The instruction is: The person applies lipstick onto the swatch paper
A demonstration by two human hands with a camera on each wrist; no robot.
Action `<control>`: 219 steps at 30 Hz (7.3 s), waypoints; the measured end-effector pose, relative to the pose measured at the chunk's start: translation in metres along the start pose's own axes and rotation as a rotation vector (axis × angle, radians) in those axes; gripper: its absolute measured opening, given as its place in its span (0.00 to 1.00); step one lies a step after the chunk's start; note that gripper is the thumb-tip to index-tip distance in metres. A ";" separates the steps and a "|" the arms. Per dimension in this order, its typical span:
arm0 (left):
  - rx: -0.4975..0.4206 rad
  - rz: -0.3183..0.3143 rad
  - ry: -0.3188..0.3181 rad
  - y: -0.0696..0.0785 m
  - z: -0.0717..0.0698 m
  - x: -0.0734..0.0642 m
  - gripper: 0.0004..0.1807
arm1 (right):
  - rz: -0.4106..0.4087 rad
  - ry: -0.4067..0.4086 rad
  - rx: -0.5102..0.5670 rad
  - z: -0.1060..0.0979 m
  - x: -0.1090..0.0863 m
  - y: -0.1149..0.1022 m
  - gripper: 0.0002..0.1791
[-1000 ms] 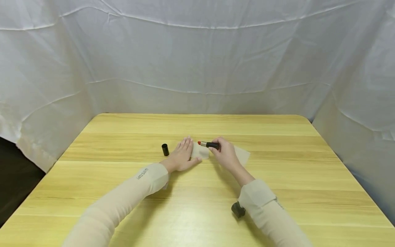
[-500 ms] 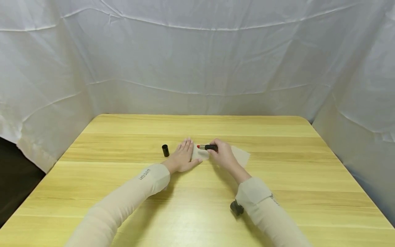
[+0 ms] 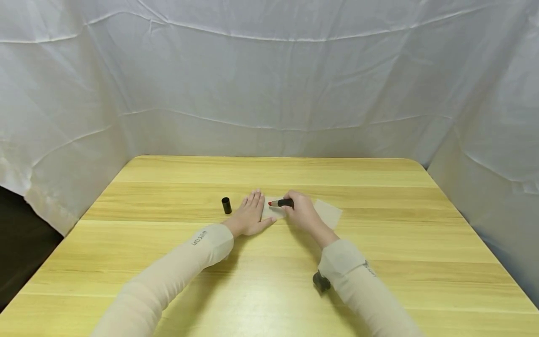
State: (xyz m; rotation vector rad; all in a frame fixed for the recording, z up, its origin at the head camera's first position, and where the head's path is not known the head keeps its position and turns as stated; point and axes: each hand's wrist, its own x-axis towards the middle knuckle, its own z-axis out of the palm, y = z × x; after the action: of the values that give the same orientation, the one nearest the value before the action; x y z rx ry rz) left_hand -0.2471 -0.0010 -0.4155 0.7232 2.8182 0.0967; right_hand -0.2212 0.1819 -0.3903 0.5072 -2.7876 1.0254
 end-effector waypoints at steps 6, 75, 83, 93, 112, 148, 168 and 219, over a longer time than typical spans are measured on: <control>0.002 -0.004 -0.005 -0.001 0.003 0.002 0.47 | -0.004 -0.008 -0.013 0.001 0.002 0.001 0.09; 0.043 -0.026 -0.024 0.002 -0.002 0.000 0.47 | -0.138 -0.084 -0.325 0.002 0.023 -0.023 0.08; 0.057 -0.026 -0.014 0.003 -0.002 0.000 0.47 | -0.122 -0.103 -0.340 0.000 0.022 -0.024 0.07; 0.065 -0.038 -0.031 0.004 -0.004 -0.002 0.47 | -0.135 -0.092 -0.308 -0.005 0.017 -0.019 0.06; 0.081 -0.047 -0.029 0.004 0.000 0.002 0.48 | -0.134 -0.095 -0.314 -0.018 0.002 -0.009 0.05; 0.077 -0.045 -0.033 0.005 -0.003 0.000 0.47 | -0.168 -0.016 -0.271 -0.025 -0.024 0.000 0.07; 0.069 -0.035 -0.024 0.001 0.003 0.004 0.48 | -0.060 0.067 -0.143 -0.035 -0.031 0.007 0.14; 0.021 0.186 0.004 0.092 0.002 -0.017 0.47 | -0.075 0.356 -0.207 -0.072 -0.066 0.040 0.13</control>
State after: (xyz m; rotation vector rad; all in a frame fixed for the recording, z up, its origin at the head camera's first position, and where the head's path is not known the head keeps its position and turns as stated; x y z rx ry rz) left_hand -0.1896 0.0713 -0.4032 0.9893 2.7536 0.0999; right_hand -0.1732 0.2746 -0.3747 0.3592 -2.4982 0.7188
